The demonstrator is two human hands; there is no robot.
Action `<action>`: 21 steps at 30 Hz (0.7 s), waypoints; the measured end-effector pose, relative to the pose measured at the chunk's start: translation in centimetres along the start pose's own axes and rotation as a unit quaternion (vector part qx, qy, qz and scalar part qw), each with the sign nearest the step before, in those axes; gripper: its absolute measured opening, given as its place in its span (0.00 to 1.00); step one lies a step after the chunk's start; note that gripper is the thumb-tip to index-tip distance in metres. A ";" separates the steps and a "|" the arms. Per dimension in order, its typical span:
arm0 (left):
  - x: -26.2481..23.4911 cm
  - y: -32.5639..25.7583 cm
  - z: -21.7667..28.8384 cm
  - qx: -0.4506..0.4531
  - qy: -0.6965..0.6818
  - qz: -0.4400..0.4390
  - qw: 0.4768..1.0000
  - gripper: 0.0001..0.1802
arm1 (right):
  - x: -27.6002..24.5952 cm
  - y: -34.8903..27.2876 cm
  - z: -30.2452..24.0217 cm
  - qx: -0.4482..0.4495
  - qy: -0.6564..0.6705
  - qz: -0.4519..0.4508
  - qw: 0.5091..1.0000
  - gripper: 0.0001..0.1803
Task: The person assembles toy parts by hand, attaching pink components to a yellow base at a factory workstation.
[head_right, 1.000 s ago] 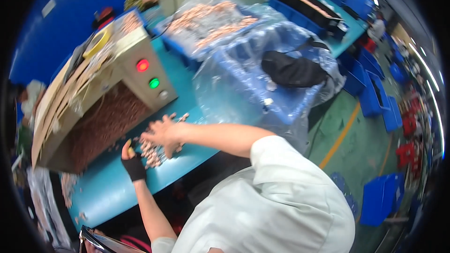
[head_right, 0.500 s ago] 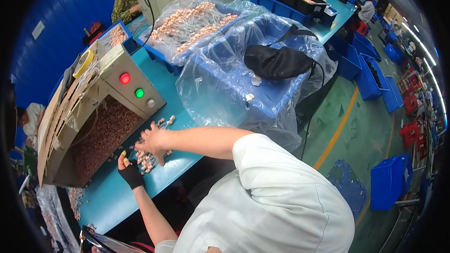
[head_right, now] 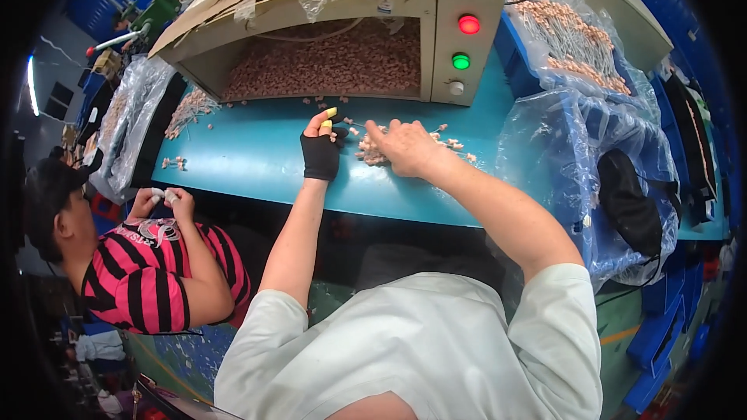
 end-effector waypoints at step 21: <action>0.0 -4.7 6.1 -0.087 0.070 -0.176 0.978 0.15 | -4.0 1.3 7.4 0.112 0.552 -0.202 0.801 0.22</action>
Point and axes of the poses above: each hand's wrist, its own y-axis towards the middle knuckle, its own x-axis out of the palm, z = x × y, the point moved 3 cm from there along y, towards the middle knuckle, and after that the axes turned 13 degrees about x, right-handed, at the moved point
